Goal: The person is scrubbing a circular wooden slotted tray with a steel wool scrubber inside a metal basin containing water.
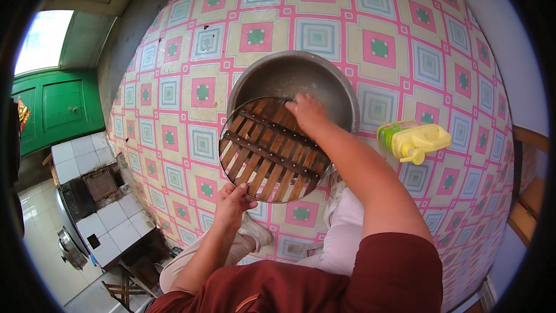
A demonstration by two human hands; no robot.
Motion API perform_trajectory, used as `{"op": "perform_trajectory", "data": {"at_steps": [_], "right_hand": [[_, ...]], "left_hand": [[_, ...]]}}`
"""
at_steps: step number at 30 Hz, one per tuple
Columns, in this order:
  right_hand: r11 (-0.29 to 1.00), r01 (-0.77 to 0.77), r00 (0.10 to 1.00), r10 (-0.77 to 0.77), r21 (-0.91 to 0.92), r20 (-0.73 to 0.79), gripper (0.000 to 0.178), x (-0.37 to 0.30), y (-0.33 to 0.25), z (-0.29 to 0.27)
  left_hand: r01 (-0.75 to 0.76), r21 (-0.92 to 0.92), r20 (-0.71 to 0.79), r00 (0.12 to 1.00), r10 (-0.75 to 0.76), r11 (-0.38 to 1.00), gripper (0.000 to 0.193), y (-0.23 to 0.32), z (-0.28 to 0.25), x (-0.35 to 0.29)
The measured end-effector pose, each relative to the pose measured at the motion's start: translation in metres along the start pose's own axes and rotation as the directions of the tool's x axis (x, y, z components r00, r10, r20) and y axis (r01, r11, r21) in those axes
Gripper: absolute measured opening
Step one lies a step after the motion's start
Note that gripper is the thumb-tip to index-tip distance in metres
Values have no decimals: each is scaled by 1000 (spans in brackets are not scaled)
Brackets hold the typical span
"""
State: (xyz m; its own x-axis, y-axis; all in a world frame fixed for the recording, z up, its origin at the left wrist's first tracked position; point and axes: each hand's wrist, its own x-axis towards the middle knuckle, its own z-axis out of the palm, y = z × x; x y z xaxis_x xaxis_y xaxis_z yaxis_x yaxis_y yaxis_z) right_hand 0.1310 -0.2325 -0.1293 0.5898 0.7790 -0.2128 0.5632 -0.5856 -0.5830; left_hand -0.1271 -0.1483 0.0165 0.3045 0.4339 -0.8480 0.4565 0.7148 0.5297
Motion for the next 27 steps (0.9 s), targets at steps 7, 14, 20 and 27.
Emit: {"op": "perform_trajectory", "data": {"at_steps": [7, 14, 20, 27], "right_hand": [[928, 268, 962, -241, 258, -132, 28, -13, -74, 1], [872, 460, 877, -476, -167, -71, 22, -3, -68, 3], [895, 378, 923, -386, 238, -15, 28, -21, -94, -6], [946, 324, 938, -320, 8, -134, 19, 5, -72, 4]], "left_hand": [[12, 54, -4, 1000, -12, 998, 14, -2, -8, 2], [53, 37, 32, 998, -54, 998, 13, -7, -14, 9], [13, 34, 62, 998, -15, 999, 15, -8, -21, 11], [30, 35, 62, 998, -32, 999, 15, -6, -14, 9]]}}
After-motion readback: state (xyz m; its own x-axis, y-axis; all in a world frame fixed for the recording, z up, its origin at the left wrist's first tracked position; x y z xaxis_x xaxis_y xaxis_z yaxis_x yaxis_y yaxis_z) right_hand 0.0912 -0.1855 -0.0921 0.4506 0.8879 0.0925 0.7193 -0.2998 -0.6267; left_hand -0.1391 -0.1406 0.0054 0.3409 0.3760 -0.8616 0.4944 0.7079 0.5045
